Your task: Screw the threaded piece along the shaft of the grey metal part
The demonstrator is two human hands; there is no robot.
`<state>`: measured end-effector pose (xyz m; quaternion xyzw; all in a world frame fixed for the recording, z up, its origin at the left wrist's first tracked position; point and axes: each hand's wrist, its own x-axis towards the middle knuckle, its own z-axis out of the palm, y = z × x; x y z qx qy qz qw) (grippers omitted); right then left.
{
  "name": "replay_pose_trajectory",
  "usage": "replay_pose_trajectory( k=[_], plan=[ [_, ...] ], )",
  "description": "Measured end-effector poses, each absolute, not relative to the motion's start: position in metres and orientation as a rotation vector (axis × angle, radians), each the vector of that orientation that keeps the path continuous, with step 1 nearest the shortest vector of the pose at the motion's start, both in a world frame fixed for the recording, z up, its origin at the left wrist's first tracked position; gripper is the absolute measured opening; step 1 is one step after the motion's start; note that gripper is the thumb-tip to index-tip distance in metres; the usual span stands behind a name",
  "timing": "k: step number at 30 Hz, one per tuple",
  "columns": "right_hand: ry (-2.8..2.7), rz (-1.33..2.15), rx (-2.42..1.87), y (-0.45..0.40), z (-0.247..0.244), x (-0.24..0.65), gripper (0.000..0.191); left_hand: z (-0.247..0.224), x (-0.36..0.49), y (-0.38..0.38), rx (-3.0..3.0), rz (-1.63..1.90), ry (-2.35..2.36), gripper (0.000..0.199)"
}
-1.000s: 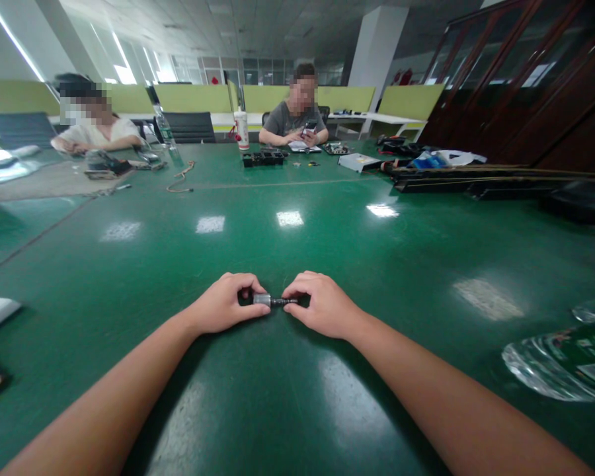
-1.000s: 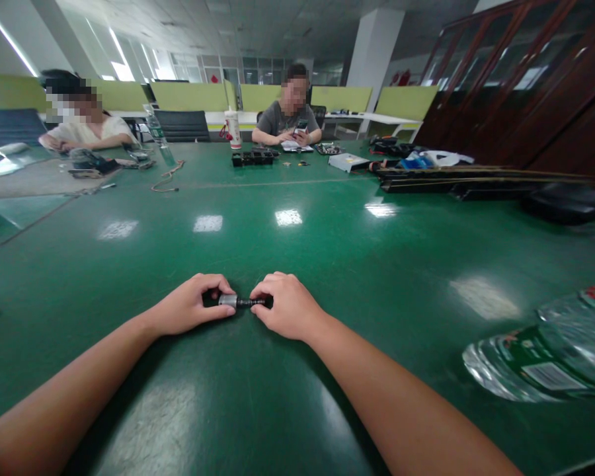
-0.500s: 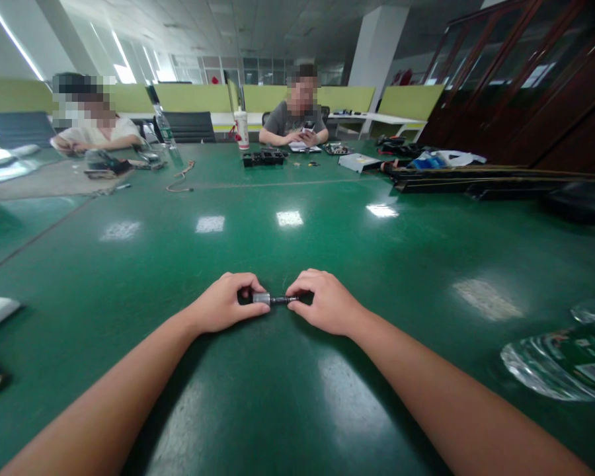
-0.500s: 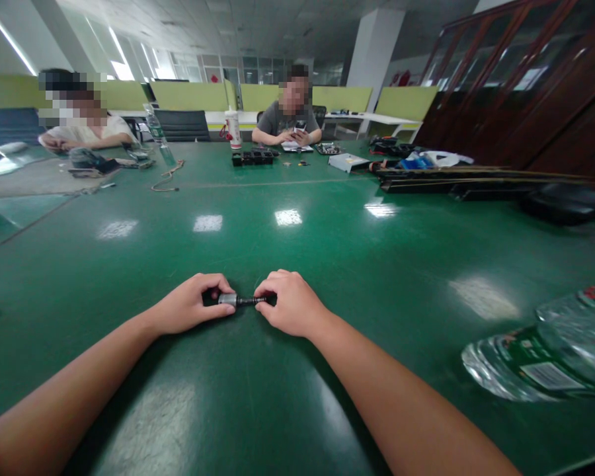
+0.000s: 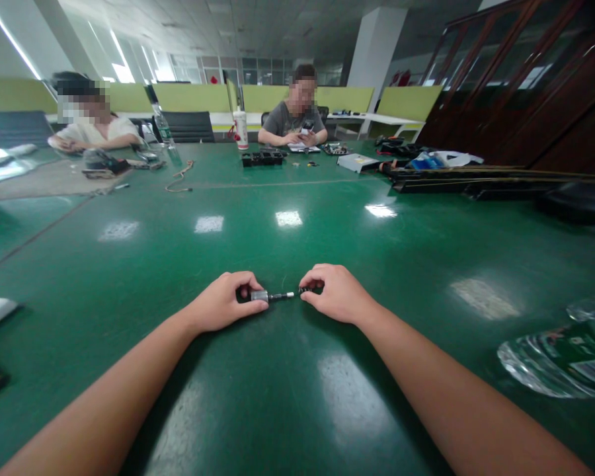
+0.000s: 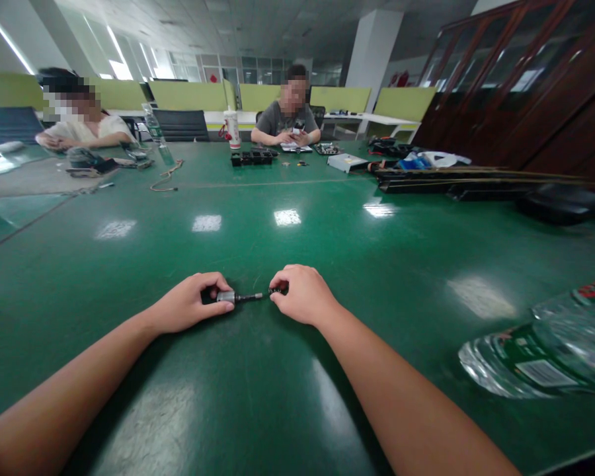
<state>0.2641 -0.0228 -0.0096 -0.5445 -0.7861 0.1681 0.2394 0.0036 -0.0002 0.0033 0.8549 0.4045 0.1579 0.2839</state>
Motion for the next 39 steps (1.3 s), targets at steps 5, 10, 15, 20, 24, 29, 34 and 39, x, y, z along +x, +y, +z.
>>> replay_pose_trajectory(
  k=[5, 10, 15, 20, 24, 29, 34, 39],
  plan=[
    [-2.157, 0.475, -1.471, -0.023, -0.009, 0.266, 0.009, 0.004, 0.003, -0.001, 2.293, 0.426, 1.086, 0.026],
    [-2.159, 0.536, -1.358, -0.026, -0.011, 0.257, 0.009, 0.004, 0.004, -0.002, 2.318, 0.433, 1.079, 0.026],
    [-2.176, 0.579, -1.190, -0.027, -0.015, 0.244, 0.015, 0.002, 0.004, -0.002, 2.375, 0.452, 1.032, 0.027],
    [-2.200, 0.591, -1.164, -0.029, -0.015, 0.238, 0.014, 0.004, 0.004, -0.003, 2.369, 0.462, 1.009, 0.032],
    [-2.256, 0.524, -1.140, -0.031, -0.015, 0.236, 0.011, 0.006, 0.007, -0.003, 2.350, 0.482, 0.970, 0.026],
    [-2.272, 0.510, -1.105, -0.033, -0.016, 0.233, 0.012, 0.007, 0.009, -0.003, 2.376, 0.448, 0.975, 0.024],
    [-2.278, 0.520, -1.102, -0.034, -0.017, 0.233, 0.014, 0.006, 0.007, -0.003, 2.381, 0.435, 0.994, 0.024],
    [-2.277, 0.525, -1.102, -0.033, -0.016, 0.235, 0.015, 0.004, 0.006, -0.002, 2.379, 0.431, 0.999, 0.025]
  ],
)
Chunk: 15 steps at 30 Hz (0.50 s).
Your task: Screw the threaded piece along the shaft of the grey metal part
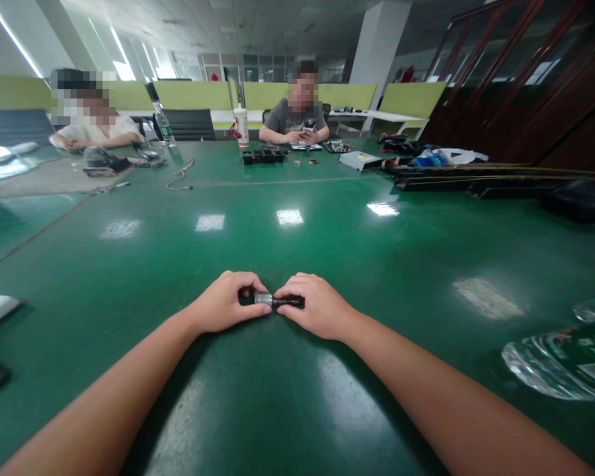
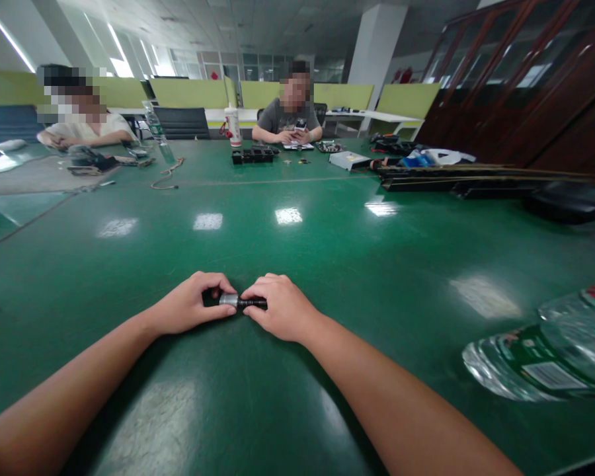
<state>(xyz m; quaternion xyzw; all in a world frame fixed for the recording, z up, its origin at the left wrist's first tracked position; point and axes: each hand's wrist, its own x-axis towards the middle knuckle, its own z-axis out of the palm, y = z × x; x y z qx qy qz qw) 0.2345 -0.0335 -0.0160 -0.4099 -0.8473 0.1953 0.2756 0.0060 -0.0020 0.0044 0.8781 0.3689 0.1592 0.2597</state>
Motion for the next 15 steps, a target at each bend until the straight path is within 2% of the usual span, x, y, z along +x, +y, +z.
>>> replay_pose_trajectory(
  k=[15],
  plan=[
    [-2.260, 0.519, -1.164, -0.0334, -0.0095, 0.2384, 0.011, 0.0060, 0.0064, -0.0017, 2.359, 0.433, 1.010, 0.025]
  ],
)
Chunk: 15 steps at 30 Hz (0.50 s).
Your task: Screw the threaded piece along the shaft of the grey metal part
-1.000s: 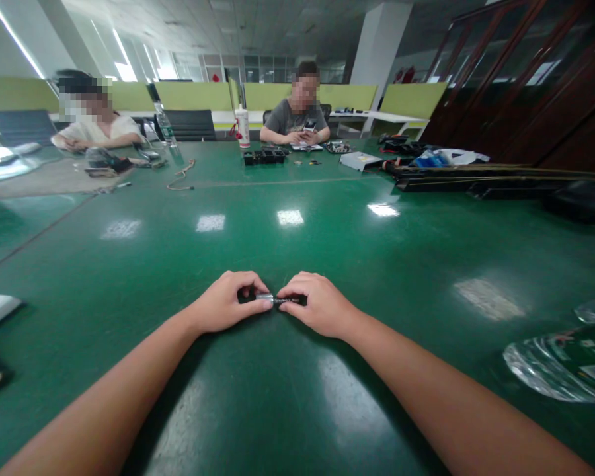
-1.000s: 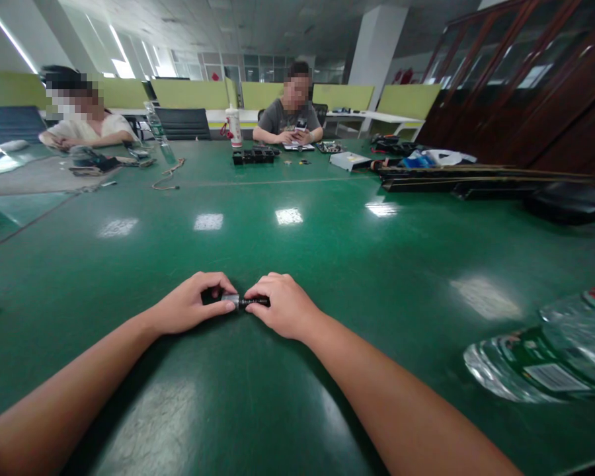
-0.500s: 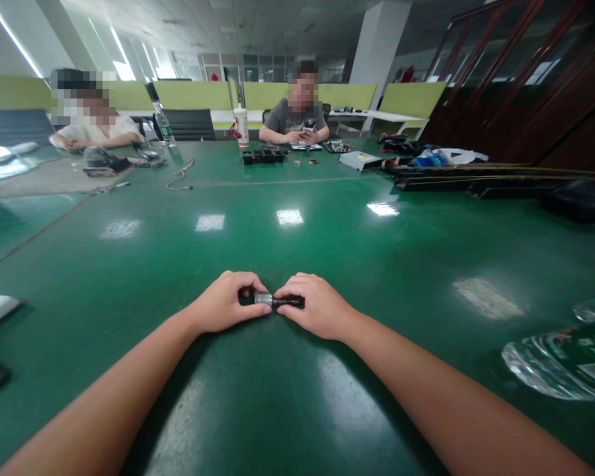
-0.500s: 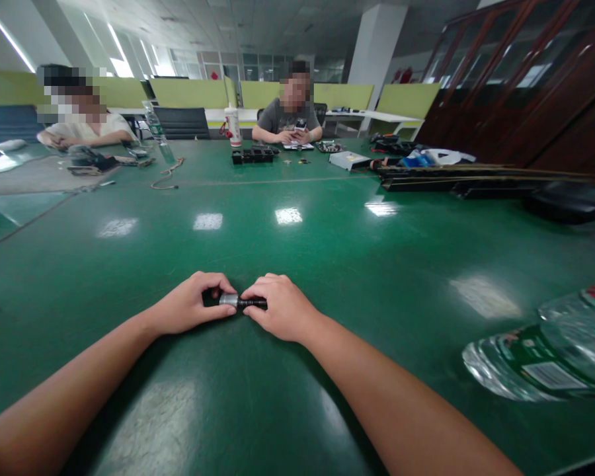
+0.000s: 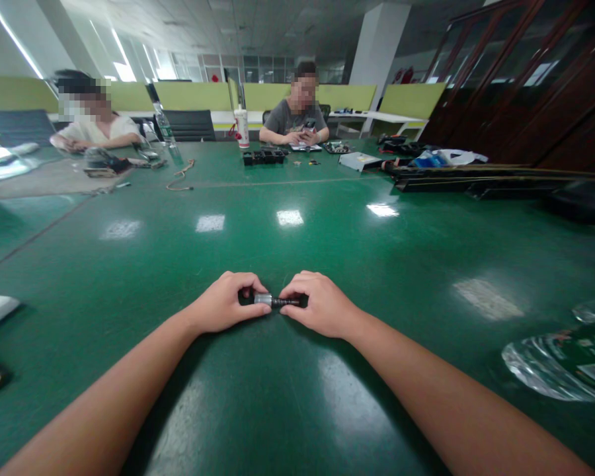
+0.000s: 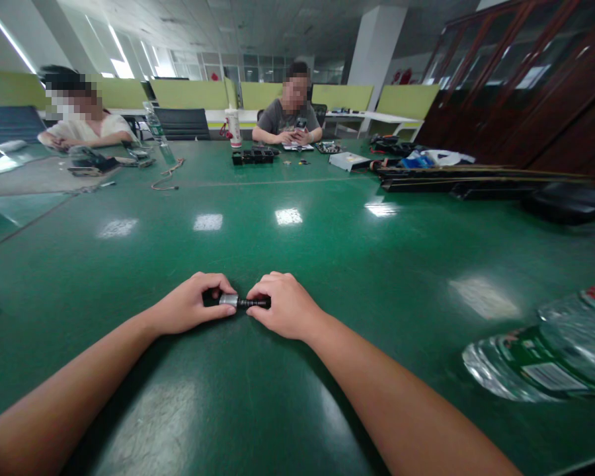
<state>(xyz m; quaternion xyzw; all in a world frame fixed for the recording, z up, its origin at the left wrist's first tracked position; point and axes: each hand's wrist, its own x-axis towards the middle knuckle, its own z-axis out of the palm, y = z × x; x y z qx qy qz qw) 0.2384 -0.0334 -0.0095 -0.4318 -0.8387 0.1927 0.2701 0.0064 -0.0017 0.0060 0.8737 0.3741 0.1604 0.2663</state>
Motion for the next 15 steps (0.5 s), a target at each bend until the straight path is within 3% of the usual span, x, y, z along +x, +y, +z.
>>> replay_pose_trajectory(
  k=[15],
  plan=[
    [-2.251, 0.496, -1.183, -0.0326, -0.0100, 0.2399, 0.008, 0.0057, 0.0059, -0.0019, 2.343, 0.434, 1.007, 0.025]
  ],
)
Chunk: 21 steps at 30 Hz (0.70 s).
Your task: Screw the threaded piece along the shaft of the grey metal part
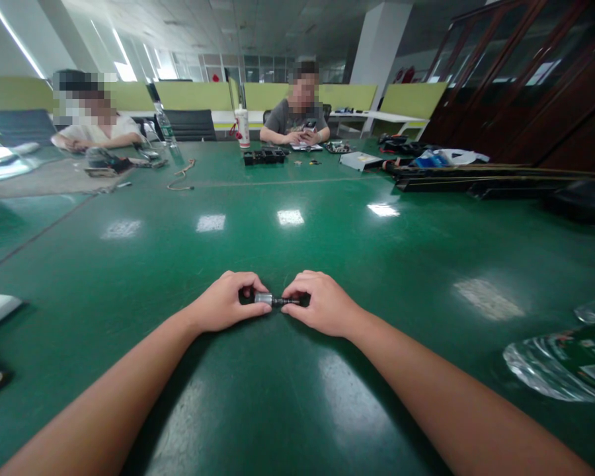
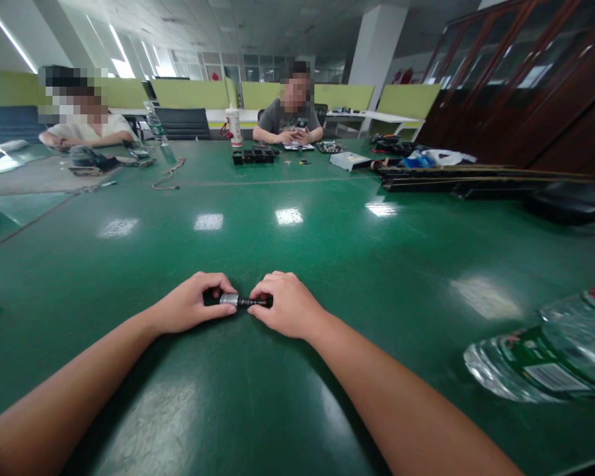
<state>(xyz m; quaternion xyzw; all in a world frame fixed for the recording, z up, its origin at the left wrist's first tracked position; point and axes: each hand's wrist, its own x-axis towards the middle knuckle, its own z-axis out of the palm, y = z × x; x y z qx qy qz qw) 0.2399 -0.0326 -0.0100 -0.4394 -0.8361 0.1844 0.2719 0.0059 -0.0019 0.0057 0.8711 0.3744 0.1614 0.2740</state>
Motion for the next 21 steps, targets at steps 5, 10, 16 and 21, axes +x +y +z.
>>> replay_pose_trajectory(
  k=[5, 10, 16, 21],
  plan=[
    [-2.257, 0.492, -1.186, -0.0325, -0.0102, 0.2409, 0.006, 0.0046, 0.0056, -0.0015, 2.338, 0.440, 1.010, 0.026],
    [-2.245, 0.496, -1.191, -0.0328, -0.0090, 0.2417, 0.005, 0.0048, 0.0050, -0.0013, 2.331, 0.444, 1.011, 0.027],
    [-2.241, 0.485, -1.197, -0.0320, -0.0094, 0.2442, 0.004, 0.0042, 0.0045, -0.0008, 2.332, 0.445, 1.007, 0.027],
    [-2.249, 0.495, -1.195, -0.0306, -0.0098, 0.2476, 0.005, 0.0043, 0.0056, -0.0010, 2.331, 0.431, 1.009, 0.027]
  ],
)
